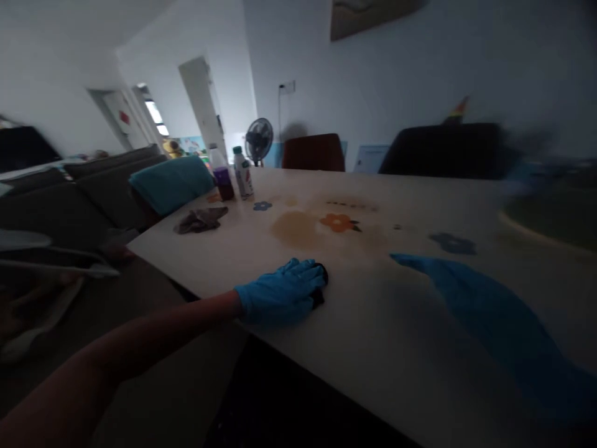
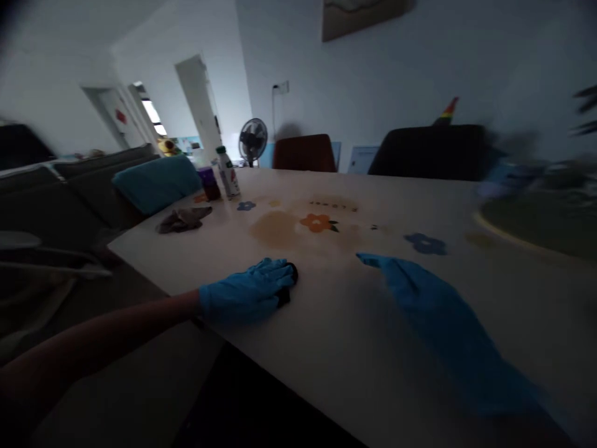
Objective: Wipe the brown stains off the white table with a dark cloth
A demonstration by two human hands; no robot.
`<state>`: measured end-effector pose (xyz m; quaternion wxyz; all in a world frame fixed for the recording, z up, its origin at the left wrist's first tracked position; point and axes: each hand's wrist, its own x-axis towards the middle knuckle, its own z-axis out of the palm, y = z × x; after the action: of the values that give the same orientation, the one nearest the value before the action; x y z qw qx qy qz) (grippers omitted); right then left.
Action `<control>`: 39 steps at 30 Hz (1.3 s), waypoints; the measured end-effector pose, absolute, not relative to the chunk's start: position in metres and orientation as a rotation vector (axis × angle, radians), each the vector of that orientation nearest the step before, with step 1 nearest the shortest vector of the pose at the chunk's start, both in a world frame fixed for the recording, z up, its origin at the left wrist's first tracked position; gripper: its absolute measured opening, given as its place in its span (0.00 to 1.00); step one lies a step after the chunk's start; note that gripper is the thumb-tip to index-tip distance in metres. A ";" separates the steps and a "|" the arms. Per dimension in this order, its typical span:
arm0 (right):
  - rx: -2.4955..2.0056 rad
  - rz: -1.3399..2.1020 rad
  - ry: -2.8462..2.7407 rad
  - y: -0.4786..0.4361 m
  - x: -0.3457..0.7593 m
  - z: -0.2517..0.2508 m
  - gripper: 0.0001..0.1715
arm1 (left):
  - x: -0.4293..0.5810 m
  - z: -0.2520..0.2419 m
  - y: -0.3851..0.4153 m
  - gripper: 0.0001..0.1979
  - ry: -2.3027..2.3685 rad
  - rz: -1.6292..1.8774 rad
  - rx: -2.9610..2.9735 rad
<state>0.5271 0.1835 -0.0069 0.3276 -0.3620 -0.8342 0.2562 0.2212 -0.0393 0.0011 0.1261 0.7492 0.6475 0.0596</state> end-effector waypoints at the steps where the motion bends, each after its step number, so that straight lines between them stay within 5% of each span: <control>1: -0.996 0.675 -2.175 0.187 0.527 -0.006 0.30 | 0.230 0.000 -0.031 0.36 1.851 0.176 2.231; 8: -0.823 1.020 -1.878 0.194 0.524 0.000 0.46 | 0.287 0.008 0.038 0.29 1.642 0.171 2.453; 23: -0.629 1.325 -1.187 0.212 0.525 0.001 0.32 | 0.328 0.004 0.211 0.37 1.737 0.027 2.310; 39: -0.625 1.133 -1.196 0.190 0.550 0.031 0.16 | 0.289 0.008 0.367 0.25 1.941 0.142 2.255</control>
<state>0.5502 0.1898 0.0309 0.6364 -0.2735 -0.5234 0.4962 0.2891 0.3670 0.0077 0.0813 0.7544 0.6496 0.0474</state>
